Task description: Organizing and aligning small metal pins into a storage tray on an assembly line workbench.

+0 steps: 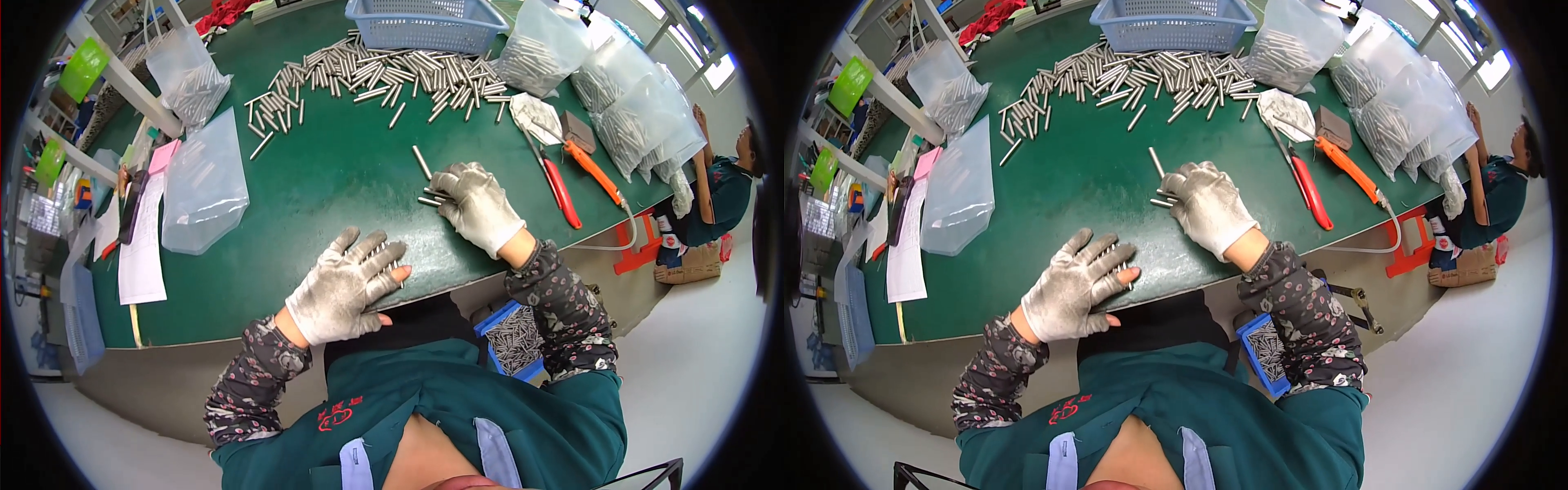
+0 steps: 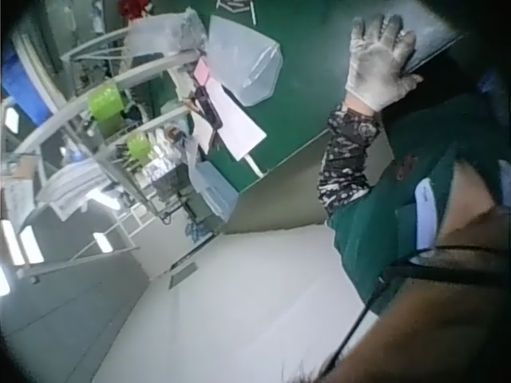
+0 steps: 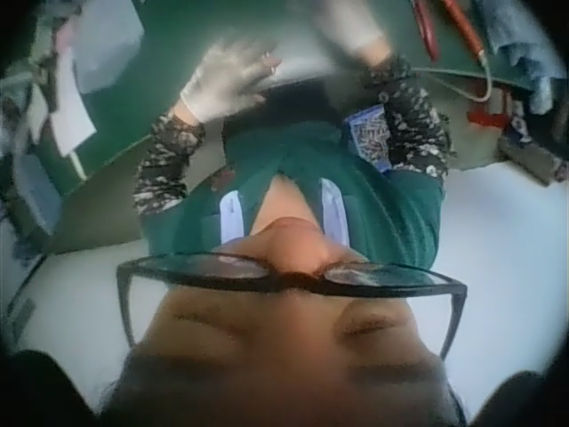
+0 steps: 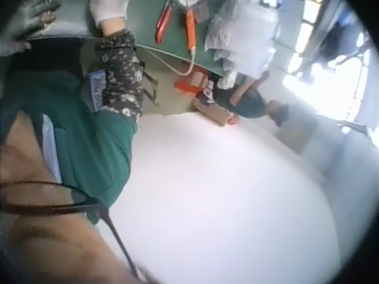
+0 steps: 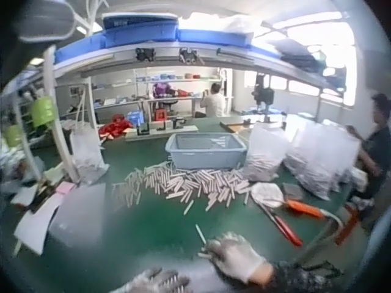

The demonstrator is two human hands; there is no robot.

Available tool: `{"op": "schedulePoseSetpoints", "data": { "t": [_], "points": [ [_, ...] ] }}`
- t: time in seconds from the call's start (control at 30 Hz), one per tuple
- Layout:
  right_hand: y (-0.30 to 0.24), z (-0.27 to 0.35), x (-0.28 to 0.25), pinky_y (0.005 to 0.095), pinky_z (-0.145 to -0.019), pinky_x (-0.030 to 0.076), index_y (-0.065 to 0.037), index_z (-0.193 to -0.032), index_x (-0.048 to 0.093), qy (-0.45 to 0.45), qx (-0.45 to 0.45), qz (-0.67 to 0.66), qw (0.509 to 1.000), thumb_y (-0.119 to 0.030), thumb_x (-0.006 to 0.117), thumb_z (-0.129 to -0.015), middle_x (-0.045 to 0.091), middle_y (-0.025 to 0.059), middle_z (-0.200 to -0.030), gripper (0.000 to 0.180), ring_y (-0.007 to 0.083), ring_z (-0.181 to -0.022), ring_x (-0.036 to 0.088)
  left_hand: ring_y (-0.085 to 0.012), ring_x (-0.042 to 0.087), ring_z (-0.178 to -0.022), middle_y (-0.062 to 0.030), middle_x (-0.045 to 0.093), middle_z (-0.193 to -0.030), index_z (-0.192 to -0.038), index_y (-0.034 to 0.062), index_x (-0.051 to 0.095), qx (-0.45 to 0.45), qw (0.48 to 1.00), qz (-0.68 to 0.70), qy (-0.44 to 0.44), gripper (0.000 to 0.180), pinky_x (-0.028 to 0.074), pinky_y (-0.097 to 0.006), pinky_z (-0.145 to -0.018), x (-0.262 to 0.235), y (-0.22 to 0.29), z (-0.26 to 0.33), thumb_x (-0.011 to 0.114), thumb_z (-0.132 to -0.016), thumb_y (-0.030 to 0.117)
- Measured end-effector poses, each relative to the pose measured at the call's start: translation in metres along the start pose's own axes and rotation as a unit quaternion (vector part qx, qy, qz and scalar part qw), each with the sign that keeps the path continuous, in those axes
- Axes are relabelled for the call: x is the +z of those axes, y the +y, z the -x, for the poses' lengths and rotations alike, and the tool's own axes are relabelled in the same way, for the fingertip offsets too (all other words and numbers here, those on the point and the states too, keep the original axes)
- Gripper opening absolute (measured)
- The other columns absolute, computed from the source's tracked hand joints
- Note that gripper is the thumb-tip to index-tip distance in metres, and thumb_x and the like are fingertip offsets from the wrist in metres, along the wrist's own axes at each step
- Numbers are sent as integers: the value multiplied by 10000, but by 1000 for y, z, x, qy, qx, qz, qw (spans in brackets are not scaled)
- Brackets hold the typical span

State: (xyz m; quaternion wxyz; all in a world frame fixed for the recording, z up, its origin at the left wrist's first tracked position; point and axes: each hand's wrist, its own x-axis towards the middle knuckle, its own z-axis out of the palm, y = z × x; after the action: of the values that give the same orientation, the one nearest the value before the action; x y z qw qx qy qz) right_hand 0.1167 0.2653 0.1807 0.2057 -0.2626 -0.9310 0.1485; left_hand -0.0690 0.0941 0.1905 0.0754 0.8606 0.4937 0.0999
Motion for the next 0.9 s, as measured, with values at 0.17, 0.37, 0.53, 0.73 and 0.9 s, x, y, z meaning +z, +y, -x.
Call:
{"op": "schedulePoseSetpoints", "data": {
  "t": [0.17,0.37,0.53,0.73,0.9],
  "points": [
    [4,20,-17,404,-776,447,-63,-958,605,35,-28,-38,998,-85,629,-697,607,111,-885,263,313,-877,554,-325,460,-1154,-127,470,-1272,-1270,104,457,-29,998,-5,48,677,354,-469,-954,-18,4,-14,696,-670,307],
    [10,49,-24,405,-780,456,-92,-937,635,45,87,39,994,-126,608,-734,604,101,-867,207,296,-869,563,-292,559,-924,-109,573,-970,-1117,53,545,-139,989,28,48,423,454,-384,-796,-10,-10,-68,669,-731,171],
    [6,49,-19,395,-752,455,-112,-880,643,43,55,59,996,-128,601,-743,590,85,-827,144,288,-851,564,-293,576,-849,-105,568,-893,-994,62,590,-136,990,19,38,280,467,-387,-751,5,-14,-88,662,-742,161],
    [10,41,-10,399,-733,452,-114,-810,654,46,54,47,996,-133,596,-742,584,91,-812,91,284,-830,568,-288,577,-829,-92,570,-870,-951,67,593,-114,989,66,64,237,467,-379,-724,9,-15,-96,666,-730,111],
    [0,40,-18,405,-732,454,-106,-827,651,36,46,39,998,-168,618,-717,582,99,-791,130,291,-823,569,-292,578,-833,-96,569,-887,-929,55,598,-124,989,68,34,241,468,-377,-731,3,-18,-94,684,-716,131]
  ]
}}
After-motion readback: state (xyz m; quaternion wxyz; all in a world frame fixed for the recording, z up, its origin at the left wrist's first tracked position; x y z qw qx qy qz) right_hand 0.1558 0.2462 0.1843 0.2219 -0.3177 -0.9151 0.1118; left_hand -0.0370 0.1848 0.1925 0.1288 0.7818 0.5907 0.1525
